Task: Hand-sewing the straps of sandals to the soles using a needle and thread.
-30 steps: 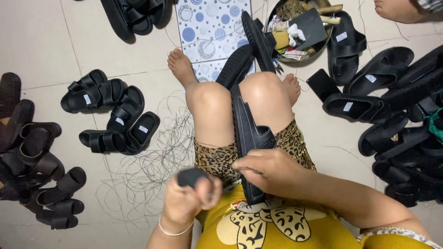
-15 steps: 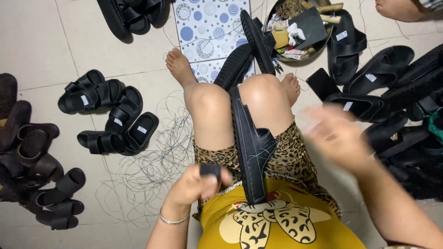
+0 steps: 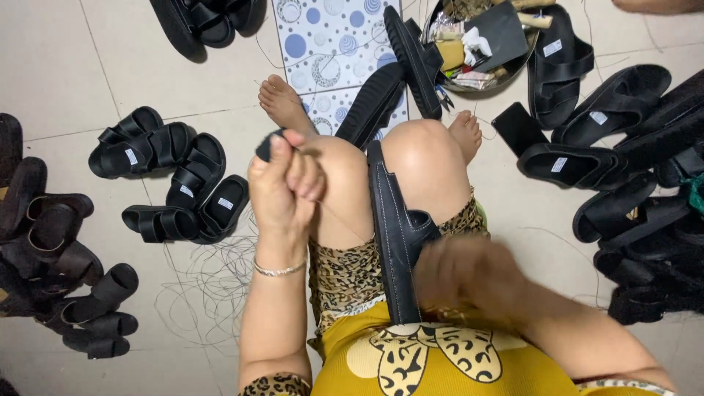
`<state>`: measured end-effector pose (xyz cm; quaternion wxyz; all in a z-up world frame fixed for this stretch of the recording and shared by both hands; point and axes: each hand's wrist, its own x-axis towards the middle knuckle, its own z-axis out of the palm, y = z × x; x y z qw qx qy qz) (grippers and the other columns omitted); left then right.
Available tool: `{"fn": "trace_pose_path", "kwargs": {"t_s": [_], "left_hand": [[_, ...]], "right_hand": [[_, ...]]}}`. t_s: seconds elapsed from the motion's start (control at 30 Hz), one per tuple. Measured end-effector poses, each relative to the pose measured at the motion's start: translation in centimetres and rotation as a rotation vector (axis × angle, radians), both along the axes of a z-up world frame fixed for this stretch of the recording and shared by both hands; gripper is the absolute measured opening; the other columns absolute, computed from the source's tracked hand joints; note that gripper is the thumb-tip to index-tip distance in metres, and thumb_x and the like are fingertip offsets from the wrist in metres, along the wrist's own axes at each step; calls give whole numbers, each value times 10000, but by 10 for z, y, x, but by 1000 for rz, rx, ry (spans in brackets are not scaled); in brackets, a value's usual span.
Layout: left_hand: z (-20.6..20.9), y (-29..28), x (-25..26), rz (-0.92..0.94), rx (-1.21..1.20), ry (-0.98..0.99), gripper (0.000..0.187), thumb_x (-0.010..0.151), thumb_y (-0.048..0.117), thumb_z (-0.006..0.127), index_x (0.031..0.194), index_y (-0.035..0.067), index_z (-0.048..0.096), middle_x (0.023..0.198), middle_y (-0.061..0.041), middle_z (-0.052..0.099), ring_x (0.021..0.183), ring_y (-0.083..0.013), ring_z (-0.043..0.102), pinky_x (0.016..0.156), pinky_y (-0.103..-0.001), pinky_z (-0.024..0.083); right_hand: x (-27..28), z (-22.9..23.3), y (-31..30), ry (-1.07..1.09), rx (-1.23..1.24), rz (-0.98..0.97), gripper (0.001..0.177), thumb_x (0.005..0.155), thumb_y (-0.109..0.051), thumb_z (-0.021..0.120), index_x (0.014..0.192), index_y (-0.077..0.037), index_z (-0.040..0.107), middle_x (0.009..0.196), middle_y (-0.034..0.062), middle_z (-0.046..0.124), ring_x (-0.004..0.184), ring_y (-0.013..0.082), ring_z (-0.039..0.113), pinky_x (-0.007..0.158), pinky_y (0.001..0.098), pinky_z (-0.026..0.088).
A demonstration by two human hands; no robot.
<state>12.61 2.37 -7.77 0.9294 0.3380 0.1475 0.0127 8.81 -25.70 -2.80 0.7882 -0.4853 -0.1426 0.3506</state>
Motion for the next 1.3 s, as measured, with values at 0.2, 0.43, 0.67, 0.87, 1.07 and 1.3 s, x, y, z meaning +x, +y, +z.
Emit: {"fn": "trace_pose_path", "kwargs": {"t_s": [0.2,0.43,0.67,0.87,1.07,1.3], "left_hand": [[-31,81,-36,-166,128,205,242,1025,233,626,998,-3,669,569,-56,550,500,-189,561,518,-345,541],[32,46,-78,-31,1115,291,345,915,49,673,1251,46,596,1198,-110,643,911,-162,662,633,-218,521],[55,-29,-72,-790,1155,-164,1027,698,264,895,1530,54,330,1642,-190,331,1511,-319,379,1126,-360,449],[49,-33,-75,-784,1202,-221,1095,695,276,908,1553,27,274,1642,-210,322,1499,-340,405,1061,-356,531],[36,-40,-82,-712,1328,-217,1227,587,252,968,1572,69,259,1471,-151,606,706,-146,681,631,-267,574],[27,-44,-89,-605,1213,-149,1194,622,459,857,1558,11,267,1387,-315,581,802,-358,755,675,-446,634]], "right_hand": [[28,-43,-52,237,-406,26,367,966,-134,535,633,-26,644,763,199,812,508,148,635,363,210,430],[15,15,-49,-505,-960,85,608,855,43,593,1439,-80,480,1210,117,635,937,207,685,839,301,586],[9,13,-28,-824,-977,422,546,852,-181,684,1365,-353,611,830,-39,628,508,134,569,403,293,469],[11,10,-27,-930,-987,442,540,836,-182,686,1351,-332,623,802,-30,604,472,138,565,377,289,448],[6,23,-19,-1020,-1192,742,827,751,-348,730,1521,-270,438,855,11,555,516,187,591,387,316,449],[12,-4,12,-1221,-1053,313,224,957,-360,591,1127,-221,633,684,-44,570,390,155,623,387,282,499]]}}
